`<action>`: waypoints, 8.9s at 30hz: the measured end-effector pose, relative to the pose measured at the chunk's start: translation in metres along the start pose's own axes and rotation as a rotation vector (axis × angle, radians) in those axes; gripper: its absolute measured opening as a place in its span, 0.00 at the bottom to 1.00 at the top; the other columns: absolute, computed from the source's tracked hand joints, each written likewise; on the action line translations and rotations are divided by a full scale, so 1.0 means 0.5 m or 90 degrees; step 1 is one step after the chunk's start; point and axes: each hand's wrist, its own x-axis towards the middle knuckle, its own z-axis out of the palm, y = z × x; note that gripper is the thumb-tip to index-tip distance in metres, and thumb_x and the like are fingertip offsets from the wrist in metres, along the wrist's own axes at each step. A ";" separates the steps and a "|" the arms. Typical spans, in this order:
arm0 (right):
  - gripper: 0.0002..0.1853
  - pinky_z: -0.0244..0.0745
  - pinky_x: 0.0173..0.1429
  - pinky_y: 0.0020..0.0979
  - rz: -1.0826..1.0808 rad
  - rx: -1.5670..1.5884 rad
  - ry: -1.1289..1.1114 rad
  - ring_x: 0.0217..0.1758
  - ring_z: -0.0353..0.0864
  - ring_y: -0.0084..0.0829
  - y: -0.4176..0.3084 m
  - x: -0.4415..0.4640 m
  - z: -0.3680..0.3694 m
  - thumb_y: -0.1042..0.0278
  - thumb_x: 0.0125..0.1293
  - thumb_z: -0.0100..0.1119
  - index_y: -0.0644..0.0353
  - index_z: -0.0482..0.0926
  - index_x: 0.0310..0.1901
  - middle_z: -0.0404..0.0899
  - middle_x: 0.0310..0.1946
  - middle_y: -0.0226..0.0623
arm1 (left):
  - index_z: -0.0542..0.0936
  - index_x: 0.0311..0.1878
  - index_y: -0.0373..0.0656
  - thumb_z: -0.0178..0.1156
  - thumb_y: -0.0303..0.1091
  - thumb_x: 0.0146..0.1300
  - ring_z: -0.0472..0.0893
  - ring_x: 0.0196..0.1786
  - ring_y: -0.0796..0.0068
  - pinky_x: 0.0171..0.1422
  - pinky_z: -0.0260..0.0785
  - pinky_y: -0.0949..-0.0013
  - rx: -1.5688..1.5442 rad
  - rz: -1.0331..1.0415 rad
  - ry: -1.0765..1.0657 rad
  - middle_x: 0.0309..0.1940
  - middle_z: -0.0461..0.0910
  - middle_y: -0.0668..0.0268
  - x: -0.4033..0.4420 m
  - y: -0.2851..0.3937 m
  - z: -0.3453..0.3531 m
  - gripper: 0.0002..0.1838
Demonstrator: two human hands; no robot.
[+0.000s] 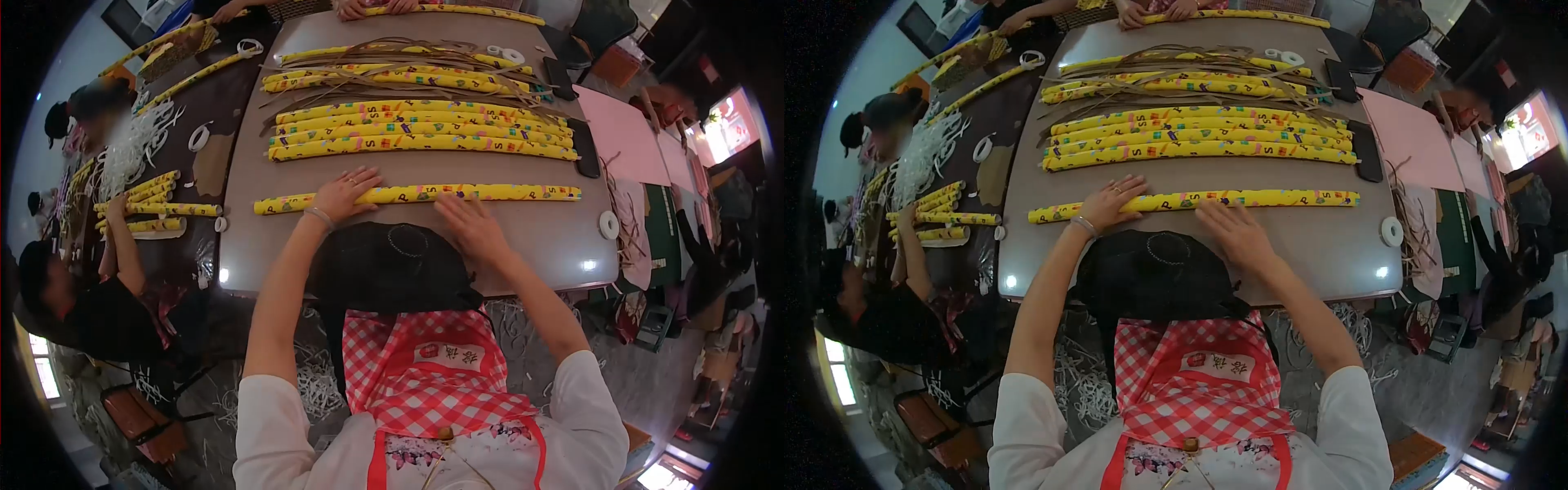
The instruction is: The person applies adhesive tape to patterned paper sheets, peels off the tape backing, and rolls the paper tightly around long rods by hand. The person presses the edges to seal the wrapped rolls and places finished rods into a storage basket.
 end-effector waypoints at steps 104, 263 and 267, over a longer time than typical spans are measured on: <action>0.28 0.60 0.65 0.37 -0.035 0.008 0.184 0.61 0.68 0.26 0.005 0.162 0.055 0.71 0.56 0.50 0.44 0.67 0.61 0.66 0.63 0.24 | 0.66 0.35 0.41 0.71 0.30 0.50 0.75 0.17 0.73 0.14 0.64 0.76 -1.027 -0.690 0.711 0.23 0.73 0.64 -0.264 -0.153 0.048 0.20; 0.17 0.71 0.56 0.40 -0.815 0.271 -0.098 0.62 0.66 0.40 -0.662 0.295 -0.296 0.71 0.71 0.42 0.56 0.68 0.59 0.69 0.57 0.40 | 0.68 0.55 0.34 0.55 0.42 0.62 0.79 0.41 0.64 0.29 0.75 0.67 0.018 -2.402 0.395 0.48 0.72 0.47 -1.217 1.517 0.210 0.24; 0.17 0.72 0.54 0.41 -0.786 0.298 -0.125 0.60 0.68 0.41 -0.649 0.288 -0.290 0.71 0.70 0.43 0.55 0.68 0.59 0.69 0.57 0.41 | 0.75 0.32 0.38 0.61 0.43 0.55 0.75 0.25 0.71 0.32 0.72 0.65 -0.750 -2.141 -0.058 0.25 0.77 0.58 -1.254 1.484 0.223 0.15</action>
